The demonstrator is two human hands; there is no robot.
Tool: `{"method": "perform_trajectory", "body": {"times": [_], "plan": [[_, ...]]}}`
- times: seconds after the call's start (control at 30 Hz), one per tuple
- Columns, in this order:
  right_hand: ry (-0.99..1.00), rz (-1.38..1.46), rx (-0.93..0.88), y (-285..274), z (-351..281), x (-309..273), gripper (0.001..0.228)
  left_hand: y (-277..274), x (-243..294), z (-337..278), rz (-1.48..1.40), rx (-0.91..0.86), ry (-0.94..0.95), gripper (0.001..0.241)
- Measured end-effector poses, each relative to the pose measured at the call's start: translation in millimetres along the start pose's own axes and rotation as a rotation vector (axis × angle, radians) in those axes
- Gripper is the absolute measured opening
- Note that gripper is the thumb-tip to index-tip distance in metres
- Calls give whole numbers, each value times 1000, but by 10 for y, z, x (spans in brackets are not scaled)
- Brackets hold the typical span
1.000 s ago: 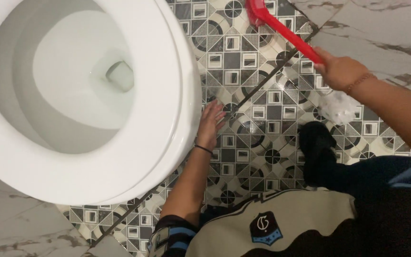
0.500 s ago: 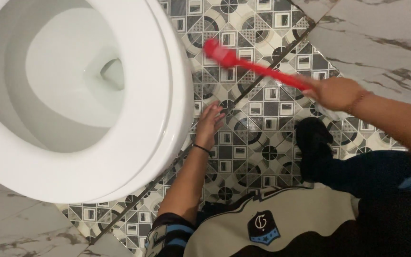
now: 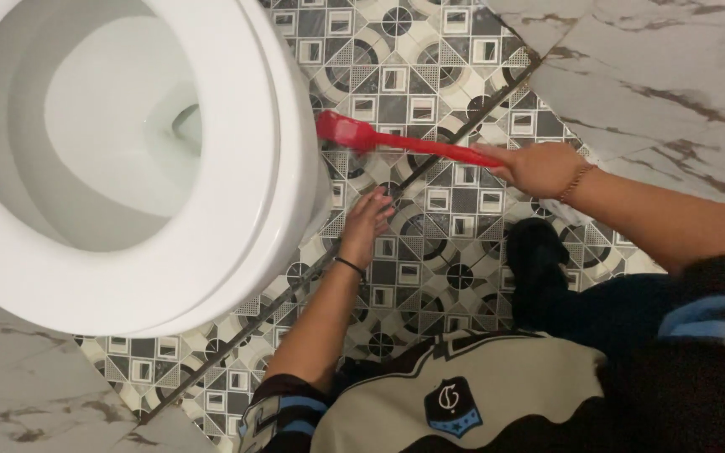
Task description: The person opens a green bottle of cleaning liquid and pours it into the toilet bowl. They then use a red toilet brush to scrub the floor tiles around the base of the toilet.
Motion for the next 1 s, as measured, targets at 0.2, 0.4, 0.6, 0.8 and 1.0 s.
{"method": "perform_trajectory", "body": {"times": [0.2,0.4,0.6,0.8,1.0], "plan": [[110,33,181,-150,377,835,59,76,180,-466,11,-5,93,53],[-60,100,133,-347,417,49,64,25,-58,-849,154,60,99,49],[73,123,161,-616,884,493,56,15,226,-1629,468,83,274,50],[-159,207,180,-596,1215,-108,64,122,422,-1834,1147,171,123,63],[-156,143,296,-771,1995,209,55,35,195,-1851,1382,198,139,67]]}}
Point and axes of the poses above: each hand's wrist, its own z-axis towards the middle knuckle, its own y-axis out of the palm, x = y × z, the point moved 2 cm from there along z, towards the middle knuckle, and after that the axes turned 7 degrees about x, right-handed, at the moved point
